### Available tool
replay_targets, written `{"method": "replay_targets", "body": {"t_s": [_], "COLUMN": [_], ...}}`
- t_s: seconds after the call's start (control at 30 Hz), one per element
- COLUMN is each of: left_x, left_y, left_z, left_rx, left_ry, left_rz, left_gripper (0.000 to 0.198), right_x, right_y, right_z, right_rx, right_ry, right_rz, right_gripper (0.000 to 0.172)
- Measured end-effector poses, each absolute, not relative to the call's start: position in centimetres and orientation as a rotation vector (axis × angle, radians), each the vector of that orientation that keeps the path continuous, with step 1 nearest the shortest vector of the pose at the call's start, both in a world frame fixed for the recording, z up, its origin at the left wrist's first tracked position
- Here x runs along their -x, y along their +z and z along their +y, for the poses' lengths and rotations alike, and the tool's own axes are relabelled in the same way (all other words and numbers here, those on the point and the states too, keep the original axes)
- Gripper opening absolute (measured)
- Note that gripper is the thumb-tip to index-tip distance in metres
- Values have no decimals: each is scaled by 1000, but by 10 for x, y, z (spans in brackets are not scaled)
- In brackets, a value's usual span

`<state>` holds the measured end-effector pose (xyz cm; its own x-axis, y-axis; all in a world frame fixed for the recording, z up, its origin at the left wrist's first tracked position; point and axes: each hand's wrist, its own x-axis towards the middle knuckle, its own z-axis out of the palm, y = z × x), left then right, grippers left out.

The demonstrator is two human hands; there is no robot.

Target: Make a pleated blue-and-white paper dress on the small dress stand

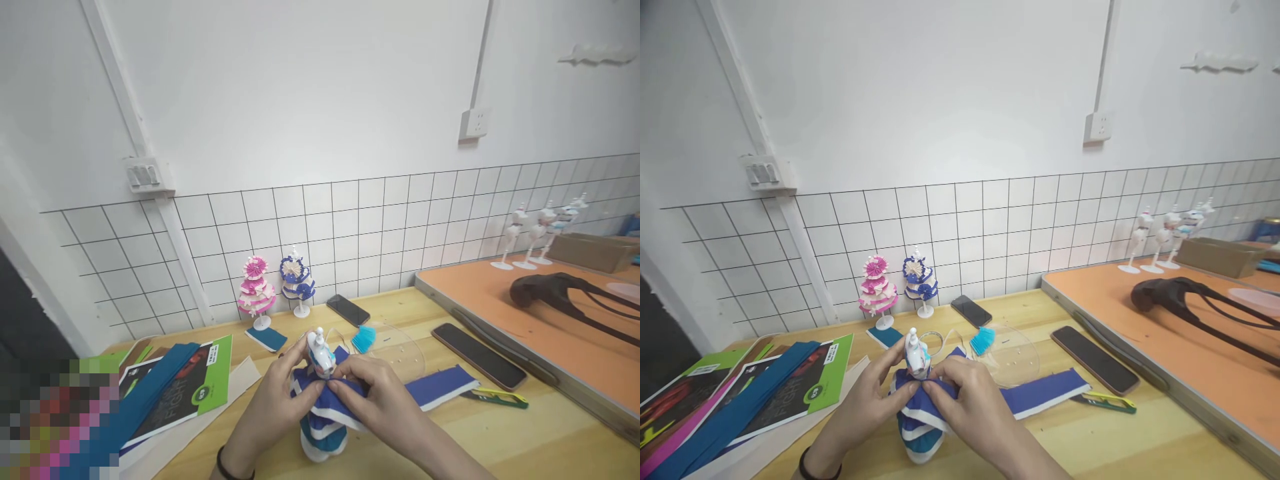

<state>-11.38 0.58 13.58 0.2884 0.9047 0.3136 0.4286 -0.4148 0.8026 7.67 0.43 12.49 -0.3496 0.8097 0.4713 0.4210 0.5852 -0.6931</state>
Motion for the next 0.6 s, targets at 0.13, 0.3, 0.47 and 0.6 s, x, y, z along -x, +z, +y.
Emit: {"method": "replay_targets", "body": {"t_s": [0.13,0.3,0.47,0.6], "left_x": [114,114,113,114], "left_y": [134,135,135,134], "left_z": [7,8,8,7], "left_rx": [-1898,-1859,-1853,-1852], "left_ry": [1053,1049,1054,1011], "left_rz": [1123,1053,1097,1121], "left_gripper": [62,60,61,63], "right_x": [-79,-82,-84,-82], "right_y": [130,135,135,135], "right_z": [3,0,0,3], "right_rx": [965,892,831,866], "right_ry": [596,655,667,656], "right_rz": [-2015,-2086,-2102,-2068], "right_gripper": [12,13,15,12]}}
